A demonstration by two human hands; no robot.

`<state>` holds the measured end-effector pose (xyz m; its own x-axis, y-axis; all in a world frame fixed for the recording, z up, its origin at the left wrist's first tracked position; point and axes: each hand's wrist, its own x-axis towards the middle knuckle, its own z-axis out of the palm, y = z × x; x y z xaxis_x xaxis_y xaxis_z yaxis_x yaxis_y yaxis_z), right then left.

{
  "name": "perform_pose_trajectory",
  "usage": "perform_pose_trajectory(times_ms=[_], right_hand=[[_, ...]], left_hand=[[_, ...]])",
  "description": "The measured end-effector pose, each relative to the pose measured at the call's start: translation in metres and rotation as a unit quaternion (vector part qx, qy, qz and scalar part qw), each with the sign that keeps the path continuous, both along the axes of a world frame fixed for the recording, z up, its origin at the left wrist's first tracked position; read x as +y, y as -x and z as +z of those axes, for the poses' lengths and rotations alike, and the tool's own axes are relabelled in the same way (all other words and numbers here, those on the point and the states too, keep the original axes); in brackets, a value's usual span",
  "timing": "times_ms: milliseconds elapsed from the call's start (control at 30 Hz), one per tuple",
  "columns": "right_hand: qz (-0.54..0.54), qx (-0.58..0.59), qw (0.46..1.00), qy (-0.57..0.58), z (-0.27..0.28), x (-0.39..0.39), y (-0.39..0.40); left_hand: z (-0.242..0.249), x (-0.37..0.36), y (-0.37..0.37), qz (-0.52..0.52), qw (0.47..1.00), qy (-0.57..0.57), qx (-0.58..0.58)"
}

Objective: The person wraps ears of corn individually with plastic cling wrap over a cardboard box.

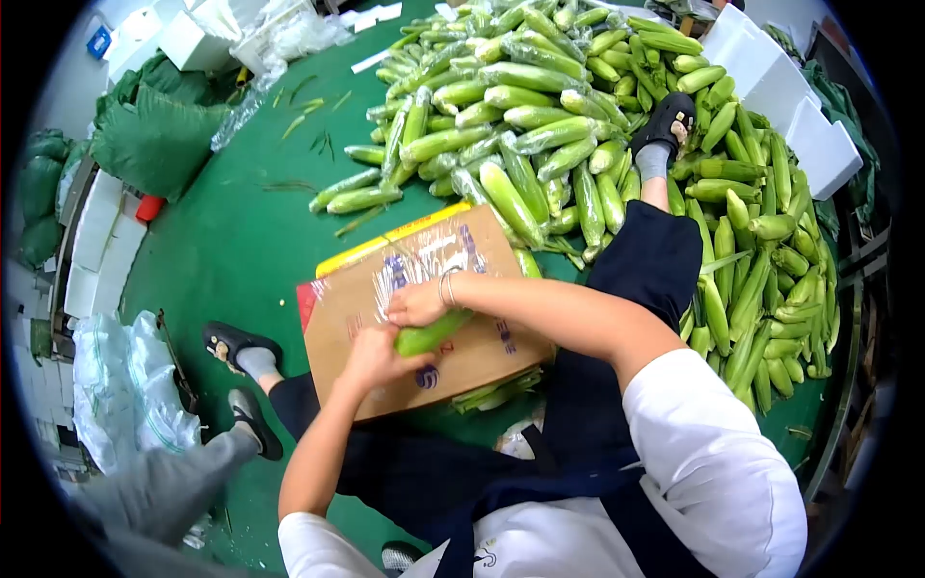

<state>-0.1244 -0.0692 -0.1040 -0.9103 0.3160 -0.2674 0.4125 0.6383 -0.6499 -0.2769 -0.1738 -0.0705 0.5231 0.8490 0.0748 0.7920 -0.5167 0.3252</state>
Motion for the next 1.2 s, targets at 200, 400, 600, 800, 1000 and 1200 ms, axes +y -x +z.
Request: perform_pose_trajectory(times_ms=[200, 400, 600, 800, 1000, 1200], right_hand=[[-0.071, 0.065, 0.989, -0.108, -0.003, -0.041, -0.030], [-0.210, 0.259, 0.934, -0.125, -0.004, -0.141, -0.102], [-0.671, 0.186, 0.666, 0.268, 0.003, -0.318, -0.248], [-0.628, 0.530, 0.093, 0.562, 0.006, -0.303, -0.235], [-0.739, 0.273, 0.616, 0.007, 0.051, -0.268, -0.344], [-0.735, -0.229, 0.604, -0.206, -0.088, -0.296, -0.492]], left_hand=[[-0.022, -0.095, -0.013, 0.215, 0.526, 0.742, -0.355], [-0.083, -0.220, -0.061, 0.330, 0.559, 0.693, -0.314], [0.050, -0.158, -0.140, 0.064, 0.793, 0.595, -0.117], [0.061, -0.107, -0.269, -0.042, 0.828, 0.026, -0.559], [-0.004, -0.026, -0.379, 0.127, 0.627, 0.607, -0.471], [-0.011, 0.123, -0.466, 0.073, 0.678, 0.305, -0.665]])
